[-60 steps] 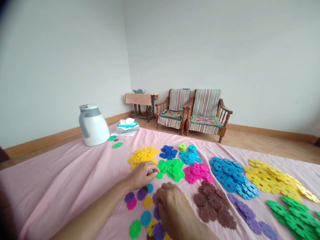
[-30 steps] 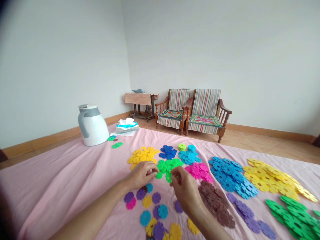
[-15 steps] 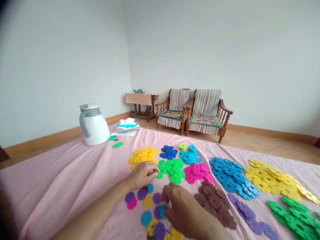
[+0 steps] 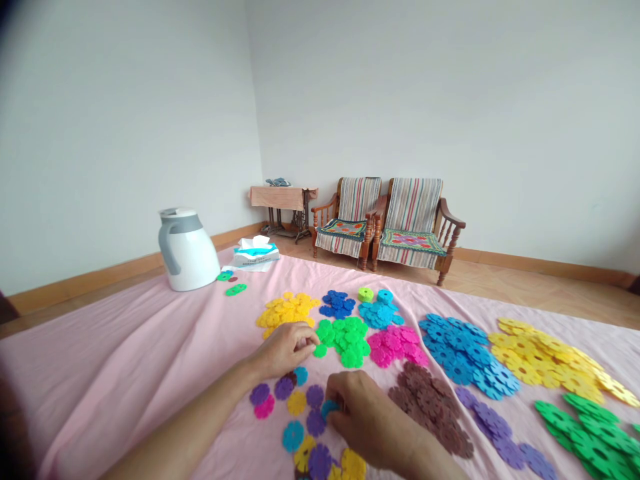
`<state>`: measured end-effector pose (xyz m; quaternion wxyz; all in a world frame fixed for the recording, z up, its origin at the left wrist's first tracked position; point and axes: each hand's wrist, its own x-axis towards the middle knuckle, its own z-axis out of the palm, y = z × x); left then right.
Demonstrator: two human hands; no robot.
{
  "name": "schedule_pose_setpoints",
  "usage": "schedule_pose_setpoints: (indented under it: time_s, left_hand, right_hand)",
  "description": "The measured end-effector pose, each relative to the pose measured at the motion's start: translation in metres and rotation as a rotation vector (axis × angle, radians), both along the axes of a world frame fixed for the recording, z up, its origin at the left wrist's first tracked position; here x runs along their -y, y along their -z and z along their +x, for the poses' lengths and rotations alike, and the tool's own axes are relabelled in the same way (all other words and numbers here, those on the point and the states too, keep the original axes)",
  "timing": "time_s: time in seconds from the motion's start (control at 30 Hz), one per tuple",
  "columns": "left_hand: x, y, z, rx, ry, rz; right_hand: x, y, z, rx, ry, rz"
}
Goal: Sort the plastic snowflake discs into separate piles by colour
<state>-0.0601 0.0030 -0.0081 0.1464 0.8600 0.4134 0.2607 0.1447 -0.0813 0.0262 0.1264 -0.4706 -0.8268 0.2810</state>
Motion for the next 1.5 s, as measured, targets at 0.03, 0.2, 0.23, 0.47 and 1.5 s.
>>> schedule_pose_setpoints:
  time_s: [0.03, 0.2, 0.23, 0.47, 1.5]
  left_hand:
    - [0.0, 0.0, 0.0, -0.001, 0.0, -0.001]
    - [0.002, -0.002, 0.001, 0.001, -0.006, 0.002]
    - [0.003, -0.003, 0.002, 0.001, -0.004, 0.004]
    - [0.011, -0.009, 0.009, 0.017, 0.019, -0.008]
    - [0.002, -0.002, 0.003, 0.0, -0.05, -0.016]
  right_hand:
    - [-0.001, 0.001, 0.0, -0.014, 0.003, 0.004]
    - [-0.006, 0.006, -0.004, -0.053, 0.031, 0.043]
    - [-0.007, 0.009, -0.005, -0.063, 0.06, 0.064]
    - [-0.012, 0.022, -0.013, -0.202, 0.203, 0.161]
    - [0.029, -0.017, -0.013, 0.228, -0.067, -0.038]
